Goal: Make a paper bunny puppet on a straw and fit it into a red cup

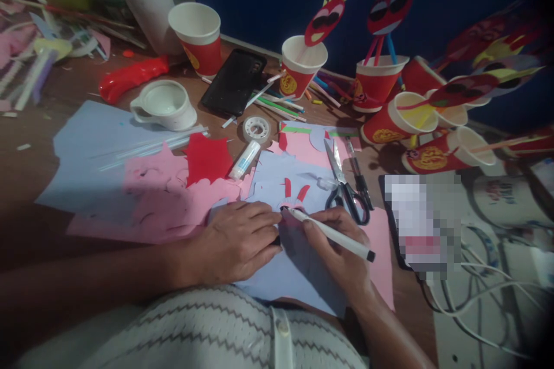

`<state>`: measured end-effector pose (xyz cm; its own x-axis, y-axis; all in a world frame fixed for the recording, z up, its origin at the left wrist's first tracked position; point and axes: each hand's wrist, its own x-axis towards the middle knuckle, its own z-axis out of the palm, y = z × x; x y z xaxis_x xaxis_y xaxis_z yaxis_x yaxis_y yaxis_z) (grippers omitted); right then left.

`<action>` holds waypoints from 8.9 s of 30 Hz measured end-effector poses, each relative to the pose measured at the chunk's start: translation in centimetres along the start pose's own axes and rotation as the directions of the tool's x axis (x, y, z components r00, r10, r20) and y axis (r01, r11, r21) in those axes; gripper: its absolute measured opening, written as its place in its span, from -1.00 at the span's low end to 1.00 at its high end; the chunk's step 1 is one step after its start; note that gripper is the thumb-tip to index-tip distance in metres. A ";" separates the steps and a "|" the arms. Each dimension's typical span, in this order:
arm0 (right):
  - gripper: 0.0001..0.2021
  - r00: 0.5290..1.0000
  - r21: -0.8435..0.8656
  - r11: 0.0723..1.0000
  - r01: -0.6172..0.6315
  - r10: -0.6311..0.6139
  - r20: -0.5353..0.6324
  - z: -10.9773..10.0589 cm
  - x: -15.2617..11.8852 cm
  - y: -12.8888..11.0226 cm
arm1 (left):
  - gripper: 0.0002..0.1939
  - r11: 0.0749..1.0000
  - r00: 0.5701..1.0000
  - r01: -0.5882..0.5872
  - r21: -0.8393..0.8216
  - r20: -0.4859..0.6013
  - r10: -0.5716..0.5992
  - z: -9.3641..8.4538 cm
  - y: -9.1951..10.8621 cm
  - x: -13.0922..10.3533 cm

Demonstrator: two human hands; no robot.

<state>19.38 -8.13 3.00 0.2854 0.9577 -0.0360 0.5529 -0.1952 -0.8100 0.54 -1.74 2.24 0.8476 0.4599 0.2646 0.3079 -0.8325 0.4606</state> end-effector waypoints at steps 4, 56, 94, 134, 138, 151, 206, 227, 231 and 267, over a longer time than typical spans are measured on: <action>-0.88 1.000 -0.012 1.000 -0.018 0.018 0.006 -0.2 0.0 0.0 | -0.79 1.000 1.000 0.002 0.004 -0.006 -0.002 0.0 0.0 -0.1; -0.86 0.997 -0.042 0.999 0.026 -0.023 0.068 -0.1 0.0 0.4 | -0.80 1.000 1.000 0.016 -0.024 0.010 -0.015 0.0 0.0 0.0; -0.88 0.999 -0.066 0.997 0.042 -0.042 0.000 -0.1 0.2 0.0 | -0.79 1.000 1.000 0.011 -0.025 -0.003 -0.011 0.1 0.0 0.0; -0.87 0.999 -0.096 0.995 0.029 -0.027 0.020 -0.3 0.2 -0.1 | -0.83 0.998 1.000 0.030 -0.050 0.007 -0.029 0.1 0.0 -0.1; -0.86 0.999 -0.104 0.994 0.033 -0.030 0.030 -0.5 0.1 -0.1 | -0.83 0.998 0.999 0.035 -0.050 0.004 -0.035 0.1 0.0 0.0; -0.85 0.999 -0.109 0.994 0.026 -0.022 0.033 -0.5 0.1 -0.1 | -0.83 0.998 0.999 0.034 -0.047 0.002 -0.034 0.2 0.0 -0.1; -0.86 0.999 -0.106 0.994 0.031 -0.027 0.036 -0.6 0.1 0.0 | -0.81 0.998 1.000 0.025 -0.050 -0.003 -0.026 0.1 0.0 -0.1; -0.85 0.999 -0.092 0.996 -0.010 0.014 0.038 -0.6 0.1 0.1 | -0.82 0.998 1.000 0.028 -0.058 -0.001 -0.028 0.1 0.0 -0.1; -0.85 0.999 -0.073 0.997 -0.010 0.013 0.039 -0.5 0.2 0.0 | -0.81 0.998 0.999 0.034 -0.056 0.004 -0.034 0.1 -0.1 0.0; -0.85 1.000 -0.121 0.993 -0.014 0.016 0.017 -0.7 0.1 0.0 | -0.82 0.998 0.999 0.034 -0.057 -0.001 -0.034 0.1 0.1 -0.1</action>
<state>19.95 -8.24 3.42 0.2804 0.9581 -0.0590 0.6397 -0.2324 -0.7326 0.53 -1.83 2.19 0.8361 0.4884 0.2498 0.3114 -0.7975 0.5167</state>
